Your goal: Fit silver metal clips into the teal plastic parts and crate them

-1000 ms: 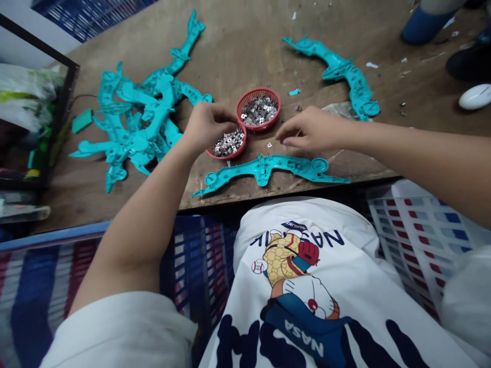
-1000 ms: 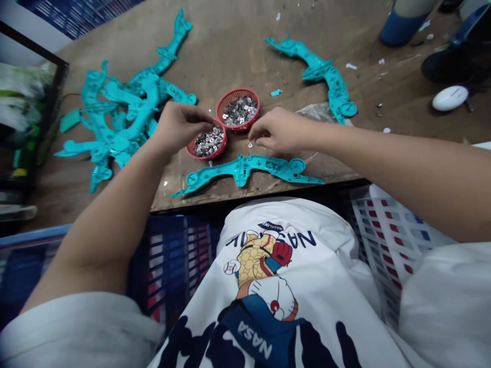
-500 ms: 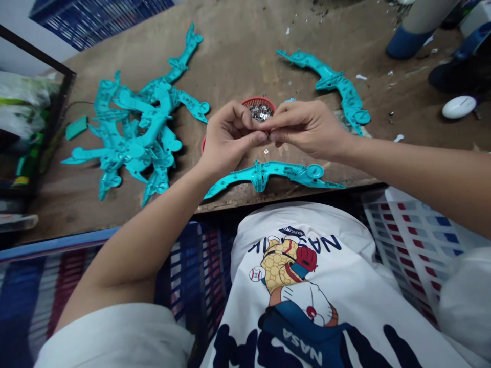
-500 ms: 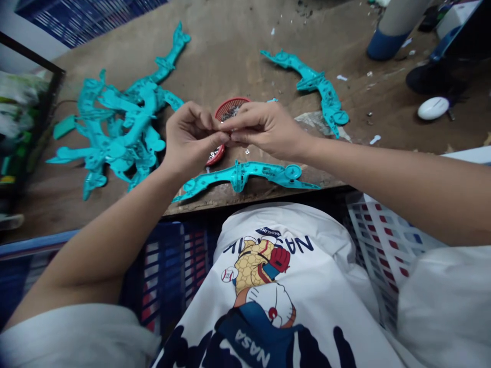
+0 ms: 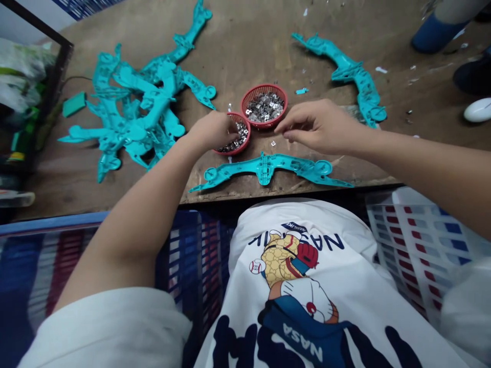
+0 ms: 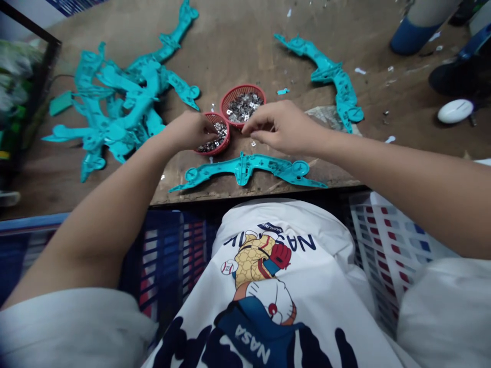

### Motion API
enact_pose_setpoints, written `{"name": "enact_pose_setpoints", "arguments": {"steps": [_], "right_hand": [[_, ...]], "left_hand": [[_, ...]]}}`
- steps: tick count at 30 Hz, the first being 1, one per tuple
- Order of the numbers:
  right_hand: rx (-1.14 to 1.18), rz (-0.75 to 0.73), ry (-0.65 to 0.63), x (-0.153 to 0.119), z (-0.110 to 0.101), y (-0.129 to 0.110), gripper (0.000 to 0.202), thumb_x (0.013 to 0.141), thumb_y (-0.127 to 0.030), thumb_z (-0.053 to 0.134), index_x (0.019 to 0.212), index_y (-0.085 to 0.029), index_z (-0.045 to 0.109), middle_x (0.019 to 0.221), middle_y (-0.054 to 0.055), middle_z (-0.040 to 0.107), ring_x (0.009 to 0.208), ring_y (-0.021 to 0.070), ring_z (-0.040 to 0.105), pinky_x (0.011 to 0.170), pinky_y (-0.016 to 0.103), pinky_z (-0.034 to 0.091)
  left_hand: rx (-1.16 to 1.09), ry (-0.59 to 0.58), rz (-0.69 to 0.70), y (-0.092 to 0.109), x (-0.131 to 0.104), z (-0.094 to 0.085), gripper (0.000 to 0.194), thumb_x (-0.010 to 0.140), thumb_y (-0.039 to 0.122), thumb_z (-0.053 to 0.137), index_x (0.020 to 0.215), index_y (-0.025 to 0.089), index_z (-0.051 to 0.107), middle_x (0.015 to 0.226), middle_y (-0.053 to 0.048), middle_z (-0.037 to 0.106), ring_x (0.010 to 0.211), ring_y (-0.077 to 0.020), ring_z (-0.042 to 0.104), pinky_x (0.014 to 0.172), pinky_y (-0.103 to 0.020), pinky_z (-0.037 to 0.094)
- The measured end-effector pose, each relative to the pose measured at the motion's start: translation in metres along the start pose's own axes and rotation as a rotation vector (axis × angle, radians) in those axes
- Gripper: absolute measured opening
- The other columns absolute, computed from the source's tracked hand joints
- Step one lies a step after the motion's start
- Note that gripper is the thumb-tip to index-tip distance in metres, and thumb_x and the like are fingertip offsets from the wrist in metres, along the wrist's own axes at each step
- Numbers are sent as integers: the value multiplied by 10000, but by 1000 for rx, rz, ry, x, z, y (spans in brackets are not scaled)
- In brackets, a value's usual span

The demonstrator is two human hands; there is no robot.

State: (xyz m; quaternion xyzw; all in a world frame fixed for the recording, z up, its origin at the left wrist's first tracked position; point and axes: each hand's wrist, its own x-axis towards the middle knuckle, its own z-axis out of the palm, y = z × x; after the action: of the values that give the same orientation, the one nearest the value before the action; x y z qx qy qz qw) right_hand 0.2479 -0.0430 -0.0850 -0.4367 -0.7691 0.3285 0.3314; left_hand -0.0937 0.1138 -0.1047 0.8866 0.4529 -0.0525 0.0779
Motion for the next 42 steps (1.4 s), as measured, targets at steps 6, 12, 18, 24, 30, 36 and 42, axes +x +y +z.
{"name": "enact_pose_setpoints", "arguments": {"steps": [6, 12, 18, 24, 30, 36, 42], "right_hand": [[-131, -48, -116, -2, -2, -4, 308, 1196, -383, 769, 1306, -253, 1025, 1259, 106, 952, 1167, 302, 877, 1084, 445, 681], [-170, -1, -55, -1, -1, -2, 337, 1202, -384, 765, 1377, -256, 1022, 1264, 100, 961, 1187, 321, 891, 1124, 471, 689], [-100, -32, 70, 0, 6, -3, 461, 1207, -417, 774, 1605, -249, 935, 1333, 109, 956, 1215, 332, 870, 1128, 492, 708], [-125, -128, 104, 2, 9, -6, 395, 1212, -422, 788, 1512, -227, 955, 1405, 142, 931, 1241, 337, 841, 1141, 503, 673], [-73, -51, -42, 3, -10, -17, 279, 1143, -532, 886, 1306, -331, 992, 1292, 84, 937, 1194, 329, 842, 1079, 470, 675], [-247, 40, -202, 11, -22, 14, 209, 1142, -467, 848, 1217, -323, 981, 1277, 81, 939, 1199, 327, 829, 1077, 458, 640], [-329, -49, -530, 16, 9, 58, 204, 1104, -224, 747, 1091, -236, 951, 1137, 50, 933, 1139, 231, 812, 1114, 405, 580]], "left_hand": [[110, -68, -46, 5, 13, 17, 105, 908, 183, 814, 823, 245, 816, 744, -58, 673, 827, -298, 664, 922, -426, 568], [-34, 62, -37, 5, -1, -5, 173, 1010, 280, 760, 1042, 206, 914, 961, -132, 855, 964, -351, 780, 1005, -482, 629], [-417, 227, 202, 74, -30, -22, 273, 1127, 420, 735, 1145, 196, 891, 1044, -94, 879, 982, -291, 801, 995, -428, 657], [-762, 219, 245, 125, -50, -22, 401, 1203, 592, 775, 1038, 226, 768, 887, -40, 777, 820, -220, 785, 771, -321, 669], [-1023, -11, 256, 129, -53, -16, 599, 1168, 812, 866, 1032, 235, 787, 952, -82, 827, 886, -243, 870, 818, -367, 760], [-685, 90, 242, 132, -43, 13, 266, 1248, 389, 718, 1289, 218, 917, 1257, -130, 941, 1247, -334, 922, 1147, -516, 780], [-198, -89, 459, 136, -52, 36, 401, 1129, 248, 727, 1459, 227, 955, 1619, -164, 887, 1523, -425, 848, 1330, -558, 686]]}}
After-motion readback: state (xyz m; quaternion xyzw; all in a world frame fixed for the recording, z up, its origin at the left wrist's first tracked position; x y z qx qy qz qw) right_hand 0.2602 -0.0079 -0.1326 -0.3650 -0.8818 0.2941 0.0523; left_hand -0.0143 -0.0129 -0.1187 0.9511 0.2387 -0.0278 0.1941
